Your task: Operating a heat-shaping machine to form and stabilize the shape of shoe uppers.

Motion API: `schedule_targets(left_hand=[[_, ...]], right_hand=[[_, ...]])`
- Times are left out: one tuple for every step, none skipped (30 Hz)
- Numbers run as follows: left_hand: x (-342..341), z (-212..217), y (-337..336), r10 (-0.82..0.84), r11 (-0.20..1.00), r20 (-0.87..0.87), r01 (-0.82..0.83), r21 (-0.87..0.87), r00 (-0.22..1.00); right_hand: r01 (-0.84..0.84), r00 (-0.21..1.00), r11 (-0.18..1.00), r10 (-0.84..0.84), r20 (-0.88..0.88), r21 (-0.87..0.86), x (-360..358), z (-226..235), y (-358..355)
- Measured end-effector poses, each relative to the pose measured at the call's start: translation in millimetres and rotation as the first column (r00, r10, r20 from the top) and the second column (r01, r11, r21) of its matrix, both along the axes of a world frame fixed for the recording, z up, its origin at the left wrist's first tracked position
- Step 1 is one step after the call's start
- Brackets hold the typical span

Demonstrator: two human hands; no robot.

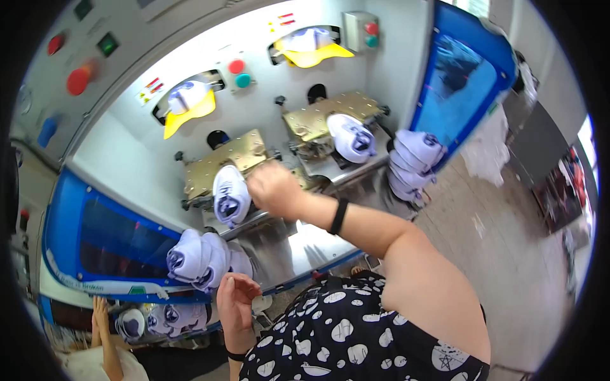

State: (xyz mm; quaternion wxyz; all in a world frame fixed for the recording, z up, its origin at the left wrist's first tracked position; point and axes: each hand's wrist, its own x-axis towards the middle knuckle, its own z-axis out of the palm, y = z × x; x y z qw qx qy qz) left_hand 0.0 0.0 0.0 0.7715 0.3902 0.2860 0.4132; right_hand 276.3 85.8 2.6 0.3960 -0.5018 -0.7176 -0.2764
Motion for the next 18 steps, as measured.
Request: schedule_targets(left_hand=[[-1, 1, 7, -0.051, 0.999, -0.035, 0.051, -0.01, 0.998], [-1, 2, 13, -0.106, 0.994, -0.07, 0.105, -0.024, 0.992], [10, -8, 15, -0.142, 0.99, -0.069, 0.14, -0.034, 0.987], [19, -10, 19, -0.165, 0.986, -0.076, 0.162, -0.043, 0.983], [26, -12, 23, -0.189, 0.981, -0.084, 0.185, -0.049, 0.978], [32, -15, 27, -0.225, 0.973, -0.089, 0.22, -0.066, 0.97], [38, -20, 31, -0.285, 0.957, -0.096, 0.279, -0.076, 0.954], [43, -27, 33, -0.304, 0.952, -0.111, 0.295, -0.086, 0.946], [53, -33, 35, -0.333, 0.942, -0.124, 0.324, -0.091, 0.935], [68, -35, 33, -0.383, 0.923, -0.12, 0.373, -0.099, 0.916], [81, -36, 30, -0.451, 0.891, -0.111, 0.441, -0.106, 0.885], [92, -38, 27, -0.477, 0.878, -0.125, 0.468, -0.097, 0.87], [103, -38, 23, -0.502, 0.865, -0.135, 0.494, -0.087, 0.854], [116, -34, 16, -0.527, 0.85, -0.141, 0.523, -0.066, 0.838], [123, -30, 11, -0.571, 0.821, -0.133, 0.567, -0.068, 0.81], [130, -27, 9, -0.585, 0.808, -0.17, 0.588, -0.038, 0.793], [137, -23, 5, -0.592, 0.796, -0.207, 0.605, -0.005, 0.779], [141, -21, 1, -0.587, 0.805, -0.176, 0.593, -0.022, 0.79]], right_hand=[[-0.058, 0.998, 0.982, 0.06, 0.005, -0.182, -10, -26, -32], [-0.071, 0.997, 0.933, 0.067, -0.024, -0.352, -19, -51, -65], [-0.109, 0.994, 0.802, 0.104, -0.043, -0.588, -9, -91, -98], [-0.102, 0.994, 0.721, 0.102, -0.04, -0.685, 1, -122, -131], [-0.098, 0.994, 0.631, 0.1, -0.044, -0.77, 9, -148, -162], [-0.035, 0.997, 0.506, -0.043, -0.066, -0.862, 17, -171, -191], [0.001, 0.979, 0.36, -0.189, -0.072, -0.933, 21, -185, -220], [0.04, 0.94, 0.22, -0.339, -0.038, -0.975, 29, -189, -246], [0.057, 0.873, 0.072, -0.487, 0.015, -0.996, 38, -191, -276], [0.066, 0.748, -0.046, -0.658, 0.08, -0.997, 59, -237, -322], [0.044, 0.599, -0.165, -0.785, 0.158, -0.985, 76, -285, -370], [-0.011, 0.447, -0.282, -0.859, 0.248, -0.959, 84, -292, -403], [-0.087, 0.287, -0.385, -0.893, 0.347, -0.919, 92, -292, -432], [-0.102, 0.24, -0.386, -0.904, 0.354, -0.917, 94, -298, -465], [-0.106, 0.083, -0.361, -0.932, 0.353, -0.927, 93, -307, -496], [-0.099, -0.072, -0.334, -0.937, 0.342, -0.937, 94, -310, -517], [-0.104, -0.117, -0.331, -0.932, 0.342, -0.938, 92, -315, -534], [-0.183, -0.175, -0.302, -0.927, 0.333, -0.936, 91, -320, -541]])
